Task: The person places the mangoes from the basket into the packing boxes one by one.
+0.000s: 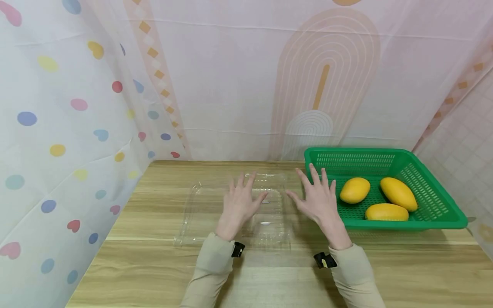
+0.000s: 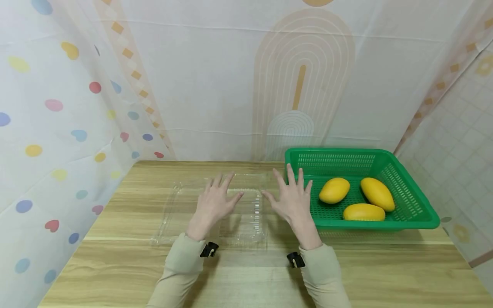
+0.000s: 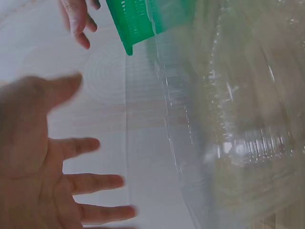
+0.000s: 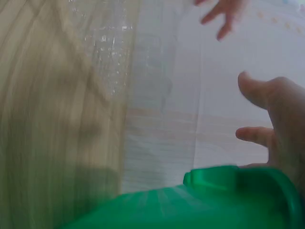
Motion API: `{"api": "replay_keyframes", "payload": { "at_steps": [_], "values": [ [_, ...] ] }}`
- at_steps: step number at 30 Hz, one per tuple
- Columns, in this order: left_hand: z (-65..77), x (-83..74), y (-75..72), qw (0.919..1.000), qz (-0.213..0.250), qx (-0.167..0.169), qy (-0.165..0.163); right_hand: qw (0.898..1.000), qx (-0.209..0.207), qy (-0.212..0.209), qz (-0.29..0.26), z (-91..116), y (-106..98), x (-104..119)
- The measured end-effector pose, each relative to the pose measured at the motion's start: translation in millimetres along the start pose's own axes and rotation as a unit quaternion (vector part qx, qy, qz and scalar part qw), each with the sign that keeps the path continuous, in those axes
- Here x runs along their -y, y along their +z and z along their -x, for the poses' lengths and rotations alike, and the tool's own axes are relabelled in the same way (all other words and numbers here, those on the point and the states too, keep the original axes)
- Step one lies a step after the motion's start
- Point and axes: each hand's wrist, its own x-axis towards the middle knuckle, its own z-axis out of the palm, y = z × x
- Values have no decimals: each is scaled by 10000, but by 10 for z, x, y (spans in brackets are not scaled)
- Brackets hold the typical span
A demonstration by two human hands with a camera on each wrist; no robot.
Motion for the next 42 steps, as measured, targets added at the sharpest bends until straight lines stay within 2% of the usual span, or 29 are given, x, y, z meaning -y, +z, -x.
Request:
{"api": "replay_keyframes", "payload": {
  "at_steps": [3, 5, 11, 16, 23, 30, 35, 42],
  "values": [
    [50, 0, 19, 9996, -113, -272, 47, 9992, -149, -370, -92, 25, -61, -99],
    [93, 9, 37, 9992, -260, -309, -3, 9980, -182, -597, -97, 49, -117, -187],
    [230, 63, 80, 9979, -531, 25, -380, 9964, 31, -805, 265, 118, -361, -515],
    [288, 112, 102, 9964, -667, 199, -489, 9949, 721, -452, 534, 166, -593, -833],
    [347, 198, 171, 9966, -702, -291, -325, 9789, 1907, 1, 736, 212, -803, -1358],
    [361, 302, 237, 9961, -618, -396, -482, 9603, 2745, -109, 483, 258, -891, -1806],
    [361, 339, 269, 9954, -682, -511, -448, 9479, 3185, -66, 68, 278, -893, -1956],
    [328, 368, 305, 9934, -771, -623, -569, 9337, 3565, 50, -340, 246, -814, -2054]
  ]
}}
